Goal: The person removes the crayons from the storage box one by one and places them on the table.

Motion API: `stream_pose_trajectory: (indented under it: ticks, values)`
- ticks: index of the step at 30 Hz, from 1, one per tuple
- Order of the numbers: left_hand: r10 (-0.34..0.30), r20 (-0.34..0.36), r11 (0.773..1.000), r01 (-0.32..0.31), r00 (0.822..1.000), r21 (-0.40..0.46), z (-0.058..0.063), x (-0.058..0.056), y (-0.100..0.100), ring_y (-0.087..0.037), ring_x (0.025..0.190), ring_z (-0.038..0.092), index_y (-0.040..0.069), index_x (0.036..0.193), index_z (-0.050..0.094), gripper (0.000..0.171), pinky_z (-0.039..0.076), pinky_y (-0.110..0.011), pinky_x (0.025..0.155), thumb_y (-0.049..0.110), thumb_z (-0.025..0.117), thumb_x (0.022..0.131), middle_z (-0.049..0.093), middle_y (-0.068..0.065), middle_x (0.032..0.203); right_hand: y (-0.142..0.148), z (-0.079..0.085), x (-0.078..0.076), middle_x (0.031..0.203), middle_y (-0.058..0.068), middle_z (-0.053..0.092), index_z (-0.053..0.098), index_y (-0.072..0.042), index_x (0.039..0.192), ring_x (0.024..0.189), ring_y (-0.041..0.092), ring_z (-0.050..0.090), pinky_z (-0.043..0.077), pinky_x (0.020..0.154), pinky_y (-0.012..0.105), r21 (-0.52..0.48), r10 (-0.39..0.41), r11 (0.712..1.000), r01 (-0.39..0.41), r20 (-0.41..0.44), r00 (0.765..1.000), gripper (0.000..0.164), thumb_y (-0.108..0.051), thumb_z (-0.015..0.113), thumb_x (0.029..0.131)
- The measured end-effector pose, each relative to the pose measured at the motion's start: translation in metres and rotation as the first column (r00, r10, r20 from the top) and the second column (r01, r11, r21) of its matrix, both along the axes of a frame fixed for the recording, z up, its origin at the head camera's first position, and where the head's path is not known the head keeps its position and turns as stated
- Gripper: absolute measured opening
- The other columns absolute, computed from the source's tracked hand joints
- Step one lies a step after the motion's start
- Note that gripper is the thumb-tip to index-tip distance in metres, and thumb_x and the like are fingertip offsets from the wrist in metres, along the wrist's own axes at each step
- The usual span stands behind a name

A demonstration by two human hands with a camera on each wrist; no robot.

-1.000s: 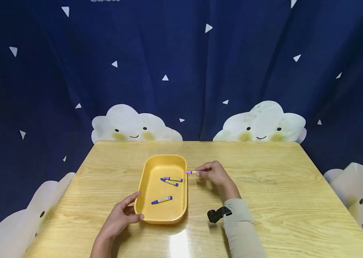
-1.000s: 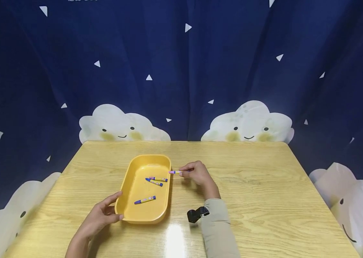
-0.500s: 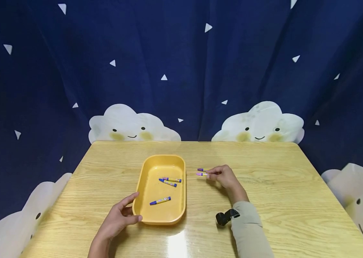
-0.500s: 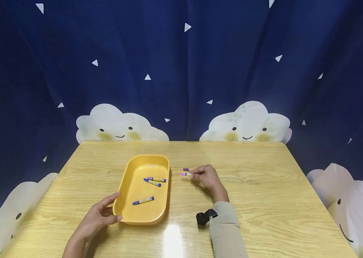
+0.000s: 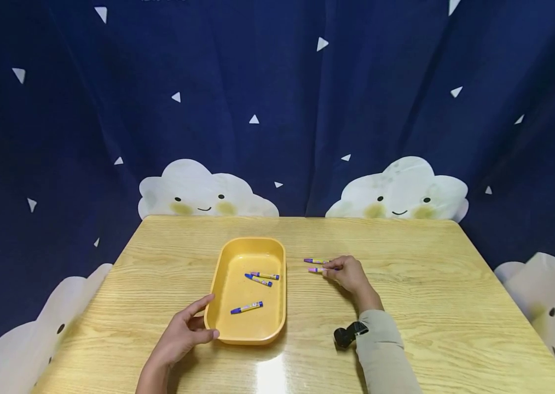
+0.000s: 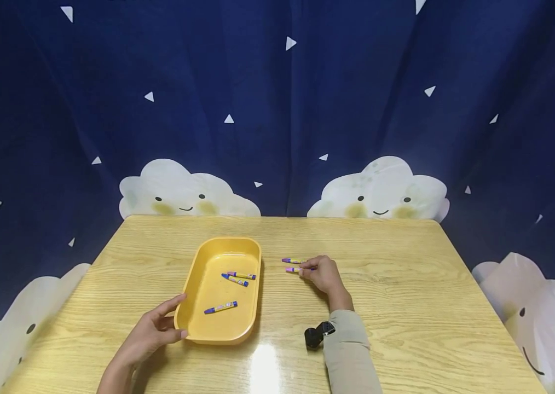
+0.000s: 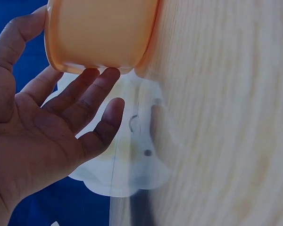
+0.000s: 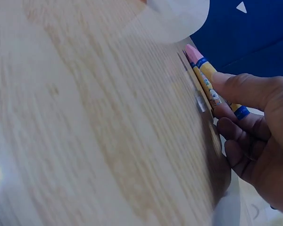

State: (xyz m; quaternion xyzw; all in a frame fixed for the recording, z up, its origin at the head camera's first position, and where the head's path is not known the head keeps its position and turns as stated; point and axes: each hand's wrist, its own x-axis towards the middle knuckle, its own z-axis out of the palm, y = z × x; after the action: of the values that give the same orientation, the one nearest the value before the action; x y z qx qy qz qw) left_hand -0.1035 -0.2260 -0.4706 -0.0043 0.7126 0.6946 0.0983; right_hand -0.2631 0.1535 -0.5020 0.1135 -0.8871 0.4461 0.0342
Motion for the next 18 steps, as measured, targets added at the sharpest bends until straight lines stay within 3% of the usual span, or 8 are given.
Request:
stream_pose_trajectory:
  ticks: [9,18]
  values:
    - [-0.003,-0.013,1.0,0.003,1.0,-0.002,0.0006,-0.0007,-0.0002,-0.04,0.104,0.056,-0.001,0.139,0.038,0.082,0.05,-0.033,0.074,-0.005,0.078,0.068,0.034,-0.028,0.138,0.0017,-0.0031,-0.0001,0.08,0.007,0.057,0.075,-0.001,0.082,0.075,0.022,0.053,0.044,0.065,0.032,0.087,-0.015,0.996,0.022,-0.076,0.997,0.011,0.0,0.077,0.071]
    - [-0.02,-0.012,1.0,0.02,1.0,0.023,-0.001,-0.0006,-0.0013,-0.041,0.105,0.055,-0.003,0.14,0.036,0.083,0.05,-0.033,0.075,-0.005,0.077,0.068,0.033,-0.029,0.139,0.0037,-0.0047,0.0008,0.082,0.008,0.055,0.076,-0.002,0.082,0.076,0.023,0.053,0.043,0.065,0.034,0.128,-0.033,0.991,0.044,-0.087,0.996,0.011,-0.001,0.077,0.071]
